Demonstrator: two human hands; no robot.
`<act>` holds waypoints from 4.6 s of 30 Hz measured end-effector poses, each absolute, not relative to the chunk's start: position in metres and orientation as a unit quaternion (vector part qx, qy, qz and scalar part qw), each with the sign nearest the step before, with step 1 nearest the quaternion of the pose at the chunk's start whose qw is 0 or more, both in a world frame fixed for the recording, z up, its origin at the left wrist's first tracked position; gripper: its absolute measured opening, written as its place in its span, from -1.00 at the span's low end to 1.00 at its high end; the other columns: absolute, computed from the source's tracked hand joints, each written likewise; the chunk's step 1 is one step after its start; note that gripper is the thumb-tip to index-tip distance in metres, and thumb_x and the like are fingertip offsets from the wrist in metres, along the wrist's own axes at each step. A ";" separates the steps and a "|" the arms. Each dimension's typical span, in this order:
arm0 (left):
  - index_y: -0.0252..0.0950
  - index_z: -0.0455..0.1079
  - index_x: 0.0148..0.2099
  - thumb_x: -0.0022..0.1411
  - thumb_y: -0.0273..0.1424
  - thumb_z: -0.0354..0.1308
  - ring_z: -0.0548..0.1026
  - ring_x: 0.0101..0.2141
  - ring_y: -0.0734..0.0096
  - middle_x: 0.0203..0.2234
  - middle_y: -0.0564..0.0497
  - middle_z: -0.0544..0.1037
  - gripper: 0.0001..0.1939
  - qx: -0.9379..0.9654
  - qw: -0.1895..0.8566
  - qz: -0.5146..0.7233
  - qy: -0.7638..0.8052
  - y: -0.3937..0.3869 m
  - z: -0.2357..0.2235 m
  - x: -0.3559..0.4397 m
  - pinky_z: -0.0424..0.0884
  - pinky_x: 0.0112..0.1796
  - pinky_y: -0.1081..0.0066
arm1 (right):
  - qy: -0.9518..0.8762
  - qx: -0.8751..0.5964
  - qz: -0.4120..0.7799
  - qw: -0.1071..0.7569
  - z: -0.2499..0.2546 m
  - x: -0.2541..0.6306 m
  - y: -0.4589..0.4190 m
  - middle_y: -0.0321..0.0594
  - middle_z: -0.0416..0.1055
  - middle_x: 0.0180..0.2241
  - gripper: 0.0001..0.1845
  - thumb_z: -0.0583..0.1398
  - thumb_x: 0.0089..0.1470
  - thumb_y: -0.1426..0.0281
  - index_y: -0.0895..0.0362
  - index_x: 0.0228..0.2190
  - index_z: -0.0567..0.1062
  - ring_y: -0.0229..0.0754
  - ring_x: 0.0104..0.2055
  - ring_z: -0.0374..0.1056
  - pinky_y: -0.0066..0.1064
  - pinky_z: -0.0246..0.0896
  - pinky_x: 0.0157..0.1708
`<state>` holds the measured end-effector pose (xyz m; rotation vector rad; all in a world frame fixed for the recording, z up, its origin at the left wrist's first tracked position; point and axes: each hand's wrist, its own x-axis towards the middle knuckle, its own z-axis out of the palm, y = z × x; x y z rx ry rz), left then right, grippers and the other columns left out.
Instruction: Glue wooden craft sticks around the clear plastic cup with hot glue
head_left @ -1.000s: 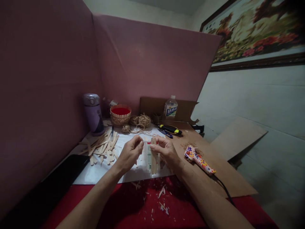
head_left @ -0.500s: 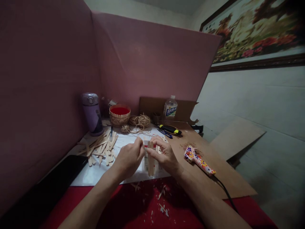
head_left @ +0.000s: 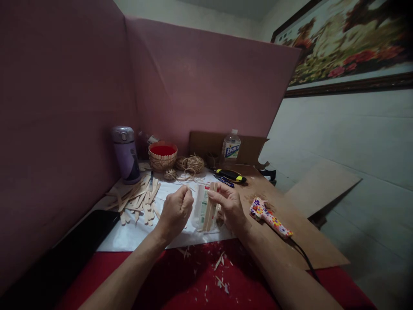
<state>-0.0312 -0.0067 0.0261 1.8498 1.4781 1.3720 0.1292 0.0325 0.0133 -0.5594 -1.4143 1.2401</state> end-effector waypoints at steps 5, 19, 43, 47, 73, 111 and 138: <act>-0.24 0.22 -0.45 0.22 -0.36 0.01 0.24 -0.62 0.52 -0.64 0.16 0.30 -0.82 0.657 0.148 0.535 0.510 -0.006 0.026 -0.030 0.15 -0.50 0.46 | -0.569 -0.233 0.555 0.560 0.018 0.126 0.029 -0.33 0.32 -0.51 -0.84 0.32 -0.07 0.32 0.14 -0.53 0.49 -0.27 -0.45 0.19 -0.43 0.14 -0.38; -0.28 0.29 -0.38 0.27 -0.54 0.01 0.33 -0.41 0.44 -0.45 0.04 0.36 -0.84 0.783 0.038 0.498 0.372 -0.004 0.022 -0.034 0.25 -0.36 0.41 | -0.565 -0.254 0.565 0.546 0.017 0.126 0.032 -0.34 0.27 -0.53 -0.84 0.32 -0.10 0.33 0.16 -0.55 0.49 -0.29 -0.47 0.12 -0.44 0.09 -0.41; -0.33 0.42 -0.36 0.06 -0.21 0.23 0.11 -0.77 0.62 -0.81 0.22 0.21 -0.75 0.577 0.405 0.510 0.493 -0.010 0.042 -0.036 -0.01 -0.73 0.56 | -0.579 -0.259 0.603 0.484 0.030 0.123 0.017 -0.42 0.15 -0.64 -0.69 0.33 -0.18 0.30 0.13 -0.67 0.33 -0.34 -0.58 0.01 -0.46 -0.07 -0.54; -0.31 0.34 -0.45 0.03 -0.24 0.25 0.14 -0.81 0.61 -0.84 0.18 0.28 -0.76 0.549 0.507 0.499 0.439 -0.011 0.043 -0.039 0.03 -0.77 0.58 | -0.610 -0.253 0.589 0.466 0.028 0.123 0.016 -0.42 0.16 -0.64 -0.71 0.33 -0.15 0.28 0.13 -0.65 0.34 -0.34 -0.57 0.01 -0.46 -0.07 -0.53; -0.32 0.42 -0.52 -0.11 -0.48 0.09 0.21 -0.82 0.61 -0.84 0.16 0.32 -0.92 0.519 0.563 0.497 0.409 -0.008 0.039 -0.038 0.08 -0.77 0.59 | -0.628 -0.257 0.592 0.436 0.028 0.124 0.016 -0.41 0.16 -0.62 -0.73 0.33 -0.15 0.28 0.14 -0.62 0.38 -0.35 -0.57 0.00 -0.47 -0.10 -0.56; -0.37 0.40 -0.30 -0.01 -0.39 0.27 0.33 -0.71 0.55 -0.70 0.08 0.44 -0.79 0.511 0.560 0.540 0.366 -0.008 0.042 -0.039 0.29 -0.71 0.55 | -0.626 -0.220 0.589 0.462 0.026 0.131 0.028 -0.41 0.19 -0.60 -0.76 0.29 -0.09 0.37 0.15 -0.63 0.35 -0.34 -0.55 0.03 -0.46 -0.07 -0.51; -0.24 0.20 -0.41 0.28 -0.43 0.02 0.24 -0.50 0.43 -0.52 0.09 0.31 -0.82 0.754 0.064 0.484 0.439 -0.008 0.025 -0.032 0.17 -0.42 0.40 | -0.553 -0.254 0.609 0.508 0.023 0.128 0.030 -0.40 0.20 -0.62 -0.76 0.33 -0.18 0.34 0.15 -0.65 0.39 -0.34 -0.56 0.04 -0.45 -0.03 -0.49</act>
